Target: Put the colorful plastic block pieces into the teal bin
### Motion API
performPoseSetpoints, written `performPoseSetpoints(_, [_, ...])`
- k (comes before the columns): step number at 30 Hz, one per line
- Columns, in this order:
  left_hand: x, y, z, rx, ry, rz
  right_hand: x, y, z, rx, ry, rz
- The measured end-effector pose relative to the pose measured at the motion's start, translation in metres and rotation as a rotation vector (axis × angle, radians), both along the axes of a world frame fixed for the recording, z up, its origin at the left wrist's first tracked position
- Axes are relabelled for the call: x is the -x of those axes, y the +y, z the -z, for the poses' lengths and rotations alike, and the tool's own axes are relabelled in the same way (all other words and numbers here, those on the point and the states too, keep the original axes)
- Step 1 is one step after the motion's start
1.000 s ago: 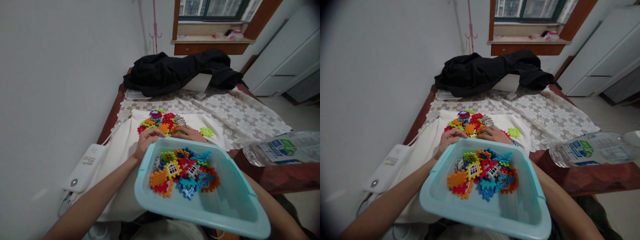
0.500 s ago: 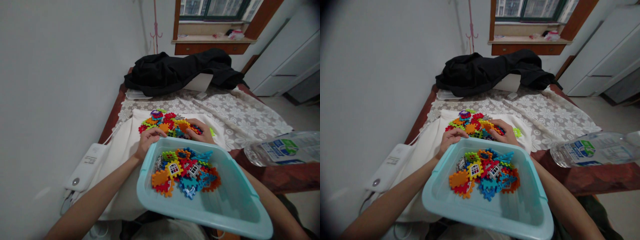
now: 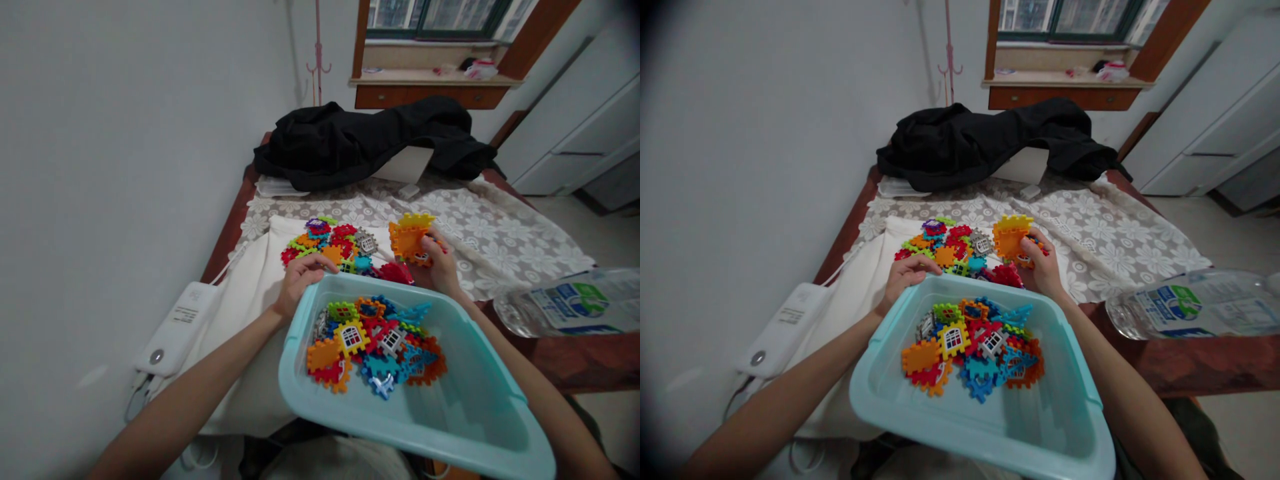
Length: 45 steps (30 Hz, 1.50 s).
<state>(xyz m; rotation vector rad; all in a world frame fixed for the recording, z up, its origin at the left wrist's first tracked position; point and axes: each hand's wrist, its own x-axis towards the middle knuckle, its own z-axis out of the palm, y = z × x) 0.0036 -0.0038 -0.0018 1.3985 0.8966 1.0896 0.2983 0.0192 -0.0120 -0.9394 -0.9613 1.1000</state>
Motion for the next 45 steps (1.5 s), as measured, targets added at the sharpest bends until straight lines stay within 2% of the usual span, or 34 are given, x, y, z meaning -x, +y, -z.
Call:
performPoseSetpoints(4, [-0.001, -0.001, -0.001, 0.004, -0.013, 0.003, -0.009, -0.013, -0.019, 0.022, 0.033, -0.118])
performPoseSetpoints(6, [-0.001, -0.001, 0.0, 0.02, -0.028, 0.013, -0.014, -0.018, -0.027, -0.047, 0.02, -0.24])
performPoseSetpoints(8, [-0.001, -0.001, 0.001, 0.024, -0.034, 0.018, -0.018, -0.022, -0.035, -0.183, -0.008, -0.46])
performPoseSetpoints(11, [-0.001, -0.002, 0.001, 0.006, -0.034, 0.032, -0.023, -0.023, -0.046, -0.364, -0.133, -0.914])
performPoseSetpoints(13, [-0.001, -0.002, 0.001, 0.001, -0.04, 0.045, -0.025, -0.023, -0.05, -0.383, -0.229, -1.149])
performPoseSetpoints(15, [-0.002, -0.002, 0.0, 0.003, -0.049, 0.056, -0.025, -0.023, -0.051, -0.35, -0.248, -1.251])
performPoseSetpoints(16, [-0.002, -0.002, -0.001, 0.002, -0.053, 0.058, -0.024, -0.024, -0.05, -0.332, -0.227, -1.251])
performPoseSetpoints(18, [-0.002, -0.002, -0.001, -0.009, -0.051, 0.048, -0.021, -0.026, -0.045, -0.299, -0.135, -1.156])
performPoseSetpoints(22, [-0.001, -0.001, -0.001, -0.039, -0.03, 0.024, -0.011, -0.024, -0.029, -0.27, 0.023, -0.891])
performPoseSetpoints(24, [-0.001, -0.001, -0.001, -0.04, -0.034, 0.027, -0.007, -0.019, -0.021, -0.255, 0.029, -0.722])
performPoseSetpoints(26, [-0.001, 0.0, -0.001, -0.035, -0.038, 0.028, -0.004, -0.013, -0.014, -0.226, -0.12, -0.496])
performPoseSetpoints(29, [-0.002, -0.001, -0.002, -0.042, -0.028, 0.03, -0.001, -0.006, -0.002, -0.268, -0.696, -0.296])
performPoseSetpoints(32, [-0.003, -0.002, -0.003, -0.043, -0.02, 0.024, 0.003, 0.0, 0.015, -0.392, -1.233, -0.365])
performPoseSetpoints(34, [-0.003, -0.003, -0.003, -0.033, -0.013, 0.016, 0.004, 0.003, 0.027, -0.439, -1.423, -0.46])
performPoseSetpoints(38, [-0.002, -0.003, -0.002, -0.026, 0.004, 0.017, 0.003, 0.008, 0.035, -0.491, -1.476, -0.502])
performPoseSetpoints(41, [-0.002, -0.002, -0.002, -0.053, 0.002, 0.02, 0.003, 0.006, 0.033, -0.488, -1.445, -0.443])
performPoseSetpoints(45, [-0.001, -0.001, -0.002, -0.044, 0.013, 0.018, 0.006, 0.002, 0.034, -0.399, -1.518, -0.338])
